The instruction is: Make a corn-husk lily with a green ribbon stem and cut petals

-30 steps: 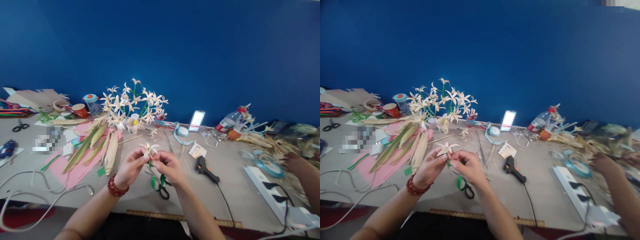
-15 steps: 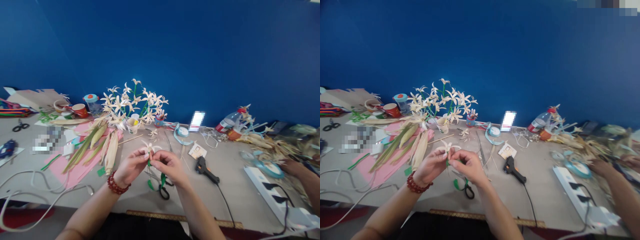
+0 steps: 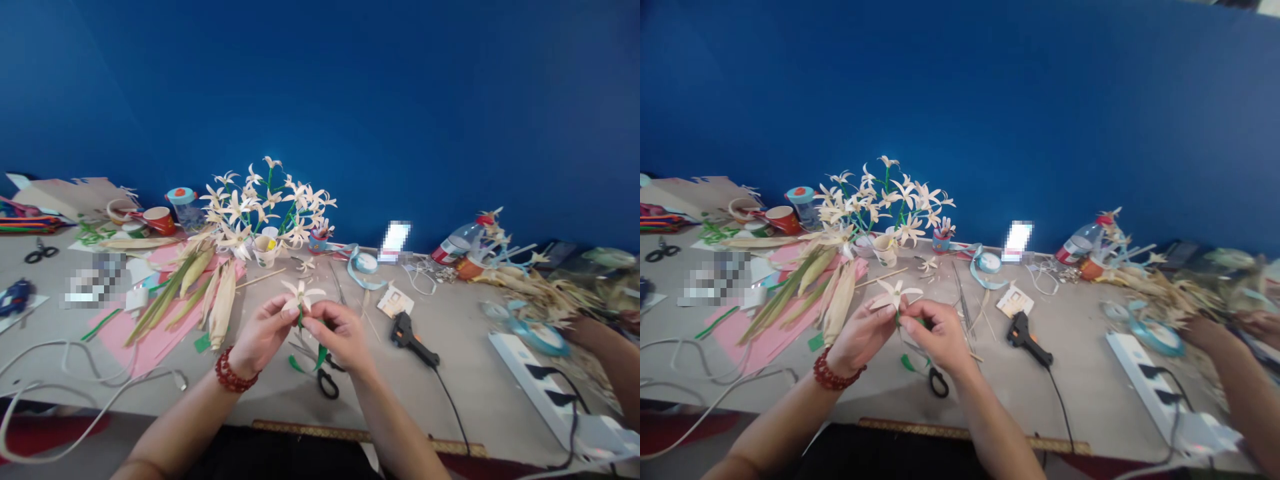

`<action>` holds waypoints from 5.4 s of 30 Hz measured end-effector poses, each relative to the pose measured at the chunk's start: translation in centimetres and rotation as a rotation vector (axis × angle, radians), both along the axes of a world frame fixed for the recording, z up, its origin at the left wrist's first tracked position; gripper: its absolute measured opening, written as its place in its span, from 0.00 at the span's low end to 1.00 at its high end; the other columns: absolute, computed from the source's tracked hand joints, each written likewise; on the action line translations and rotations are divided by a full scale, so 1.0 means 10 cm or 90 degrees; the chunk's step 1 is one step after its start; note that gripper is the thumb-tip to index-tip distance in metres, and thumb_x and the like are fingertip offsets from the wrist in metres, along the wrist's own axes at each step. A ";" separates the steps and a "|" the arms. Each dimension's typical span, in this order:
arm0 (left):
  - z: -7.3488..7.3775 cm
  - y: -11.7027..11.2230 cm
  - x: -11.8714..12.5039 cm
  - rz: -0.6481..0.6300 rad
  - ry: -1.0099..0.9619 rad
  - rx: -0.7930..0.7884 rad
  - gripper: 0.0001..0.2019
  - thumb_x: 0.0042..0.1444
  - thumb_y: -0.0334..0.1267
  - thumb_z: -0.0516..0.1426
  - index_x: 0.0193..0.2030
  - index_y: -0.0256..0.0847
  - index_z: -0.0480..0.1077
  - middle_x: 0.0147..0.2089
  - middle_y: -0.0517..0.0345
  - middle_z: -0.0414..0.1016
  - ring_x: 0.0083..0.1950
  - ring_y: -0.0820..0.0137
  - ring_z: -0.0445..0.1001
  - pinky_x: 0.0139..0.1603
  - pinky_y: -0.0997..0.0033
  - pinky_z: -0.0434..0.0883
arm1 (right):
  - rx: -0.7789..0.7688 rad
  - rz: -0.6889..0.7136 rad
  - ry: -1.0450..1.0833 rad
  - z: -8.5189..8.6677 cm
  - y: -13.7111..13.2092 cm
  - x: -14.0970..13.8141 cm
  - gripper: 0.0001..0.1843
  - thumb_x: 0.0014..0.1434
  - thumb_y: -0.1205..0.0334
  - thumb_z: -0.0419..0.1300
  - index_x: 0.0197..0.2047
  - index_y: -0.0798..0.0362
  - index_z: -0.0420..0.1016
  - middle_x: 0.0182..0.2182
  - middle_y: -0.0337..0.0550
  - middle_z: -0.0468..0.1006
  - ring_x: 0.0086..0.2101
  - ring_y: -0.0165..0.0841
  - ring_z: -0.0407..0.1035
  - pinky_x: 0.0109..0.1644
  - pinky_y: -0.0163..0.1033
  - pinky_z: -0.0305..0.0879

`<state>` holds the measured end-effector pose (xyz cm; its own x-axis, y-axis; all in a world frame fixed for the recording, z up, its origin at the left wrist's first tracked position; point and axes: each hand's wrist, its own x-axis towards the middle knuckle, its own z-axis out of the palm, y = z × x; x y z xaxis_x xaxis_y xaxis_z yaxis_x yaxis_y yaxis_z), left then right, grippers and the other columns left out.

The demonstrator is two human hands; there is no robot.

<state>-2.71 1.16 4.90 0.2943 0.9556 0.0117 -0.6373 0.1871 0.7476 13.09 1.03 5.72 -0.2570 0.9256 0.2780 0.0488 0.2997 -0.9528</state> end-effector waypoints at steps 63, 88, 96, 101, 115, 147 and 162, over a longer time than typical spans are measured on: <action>0.04 0.08 -0.03 -0.025 -0.001 -0.012 0.03 0.50 0.33 0.65 0.29 0.36 0.77 0.34 0.56 0.74 0.38 0.71 0.70 0.44 0.70 0.66 | -0.132 0.058 0.116 -0.16 0.13 -0.03 0.14 0.54 0.51 0.65 0.28 0.53 0.71 0.19 0.32 0.66 0.18 0.23 0.57 0.21 0.30 0.54; 0.03 -0.08 -0.06 0.176 0.306 0.195 0.03 0.50 0.34 0.65 0.32 0.39 0.78 0.37 0.55 0.75 0.41 0.66 0.70 0.46 0.70 0.66 | 0.100 -0.058 -0.101 -0.05 -0.07 0.06 0.05 0.58 0.61 0.59 0.32 0.51 0.73 0.23 0.36 0.72 0.23 0.28 0.63 0.27 0.33 0.58; -0.09 -0.01 -0.07 0.058 0.164 0.085 0.06 0.51 0.35 0.65 0.35 0.38 0.75 0.36 0.57 0.74 0.40 0.70 0.70 0.45 0.72 0.67 | -0.027 0.000 -0.016 -0.04 -0.03 0.07 0.06 0.58 0.60 0.60 0.32 0.53 0.74 0.22 0.36 0.73 0.21 0.27 0.64 0.25 0.32 0.59; -0.09 0.02 -0.07 0.034 0.142 0.076 0.05 0.53 0.35 0.64 0.34 0.38 0.73 0.34 0.59 0.71 0.38 0.73 0.68 0.44 0.74 0.65 | -0.103 0.001 0.037 -0.04 -0.01 0.02 0.07 0.56 0.59 0.62 0.30 0.53 0.72 0.21 0.35 0.71 0.21 0.26 0.62 0.25 0.31 0.58; -0.15 0.09 -0.07 0.032 0.186 0.085 0.07 0.56 0.38 0.62 0.40 0.39 0.73 0.38 0.58 0.72 0.42 0.71 0.67 0.48 0.71 0.63 | 0.027 -0.065 -0.028 0.04 -0.01 0.05 0.05 0.57 0.63 0.61 0.33 0.52 0.68 0.27 0.35 0.70 0.27 0.28 0.63 0.31 0.33 0.58; -0.15 -0.05 -0.07 -0.238 -0.041 -0.135 0.08 0.48 0.31 0.67 0.34 0.39 0.73 0.34 0.59 0.74 0.34 0.73 0.73 0.42 0.69 0.70 | -0.220 0.075 0.211 -0.11 0.00 0.04 0.13 0.45 0.56 0.73 0.24 0.54 0.75 0.22 0.36 0.72 0.26 0.29 0.66 0.33 0.35 0.65; -0.08 -0.15 -0.06 -0.088 0.238 0.101 0.09 0.54 0.39 0.63 0.39 0.37 0.72 0.37 0.56 0.73 0.38 0.71 0.70 0.42 0.72 0.68 | -0.109 0.025 0.165 -0.23 -0.06 0.09 0.11 0.49 0.55 0.70 0.29 0.53 0.76 0.28 0.39 0.78 0.30 0.32 0.71 0.35 0.35 0.68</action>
<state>-3.28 -0.37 4.13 0.4318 0.9016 0.0244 -0.2945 0.1154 0.9487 13.99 0.44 3.45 -0.2338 0.9554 0.1804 -0.2103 0.1314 -0.9688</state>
